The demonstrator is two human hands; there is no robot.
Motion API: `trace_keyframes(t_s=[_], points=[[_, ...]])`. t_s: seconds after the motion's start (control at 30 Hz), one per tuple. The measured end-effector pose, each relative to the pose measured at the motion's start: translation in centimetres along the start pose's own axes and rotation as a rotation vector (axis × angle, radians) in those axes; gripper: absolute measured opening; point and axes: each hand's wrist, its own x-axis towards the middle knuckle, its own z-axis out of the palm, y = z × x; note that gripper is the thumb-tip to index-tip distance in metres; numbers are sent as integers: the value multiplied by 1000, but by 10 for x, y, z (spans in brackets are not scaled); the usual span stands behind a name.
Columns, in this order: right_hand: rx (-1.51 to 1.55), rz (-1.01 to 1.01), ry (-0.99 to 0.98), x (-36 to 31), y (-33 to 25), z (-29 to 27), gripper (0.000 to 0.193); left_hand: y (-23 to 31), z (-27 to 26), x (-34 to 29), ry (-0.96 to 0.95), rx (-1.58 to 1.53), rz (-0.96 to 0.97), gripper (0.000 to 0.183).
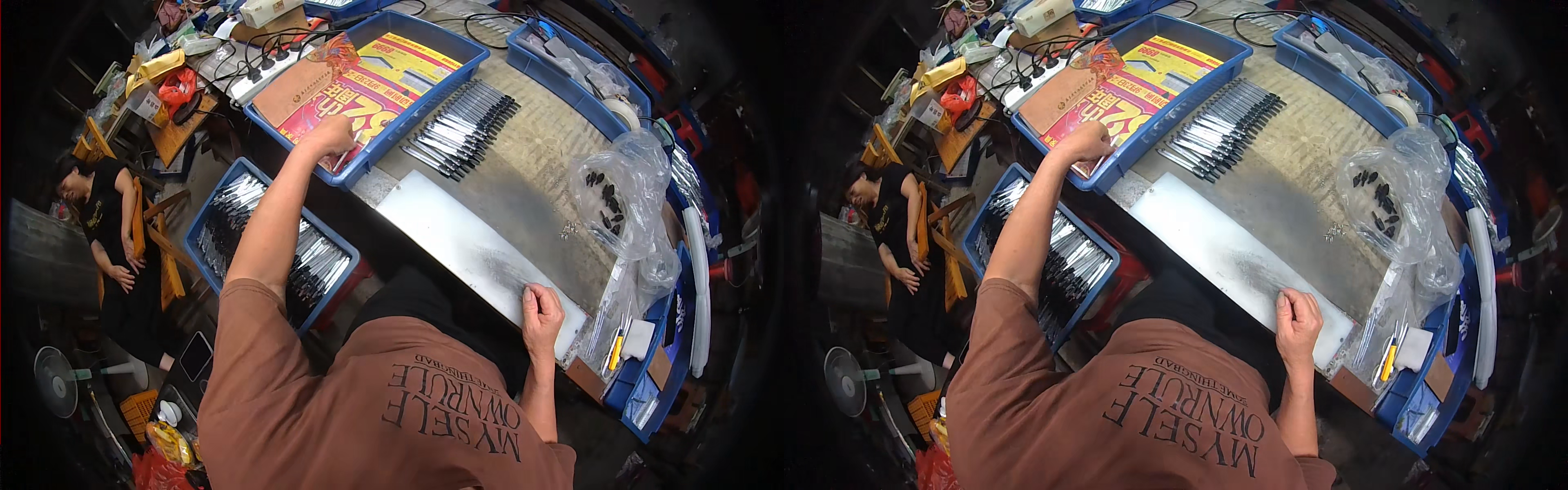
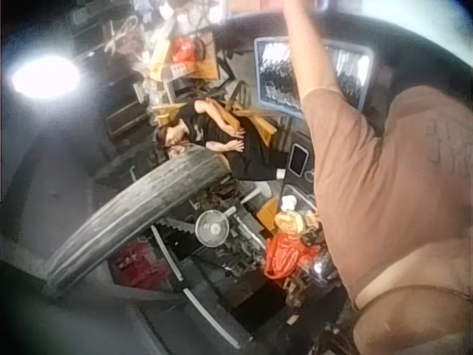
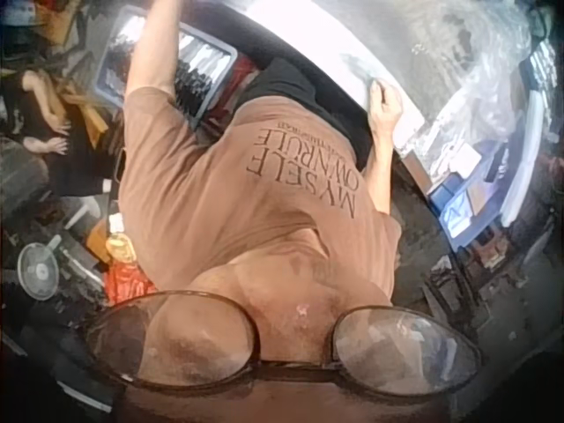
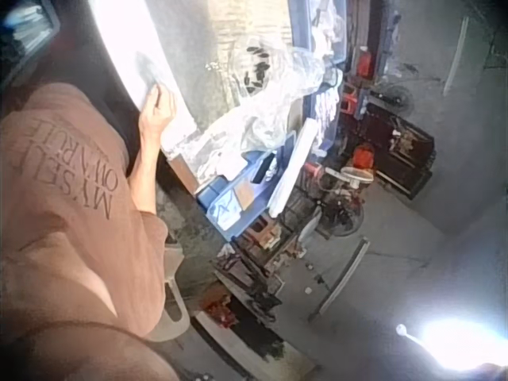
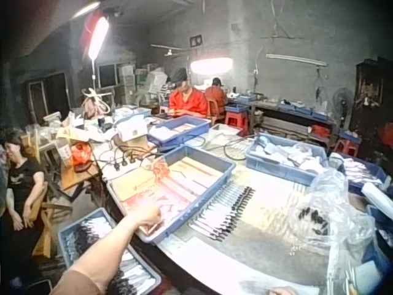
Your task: The person assembles wiper components by hand, fitting plastic clips and pins onto metal blades and arranging the assembled parts into trays.
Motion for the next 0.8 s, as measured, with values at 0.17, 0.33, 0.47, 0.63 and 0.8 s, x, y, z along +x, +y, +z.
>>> trace_keyframes(t_s=[0.17, 0.33, 0.47, 0.63, 0.8], points=[[18, -9, 8, 0, 2, 0, 11, 16, -19, -22, 232, -647, 92, 11], [21, 13, 6, 0, 1, -2, 11, 64, -29, -56, 211, -1144, 328, 15], [14, 2, 43, 3, 1, -2, 11, 107, -8, -77, 25, -1378, 461, 34], [120, 87, 21, 6, -6, -4, 12, 149, 32, -95, -188, -1516, 428, 24], [349, 132, -48, 5, -21, -2, 13, 192, 68, -117, -307, -1551, 381, 12]])
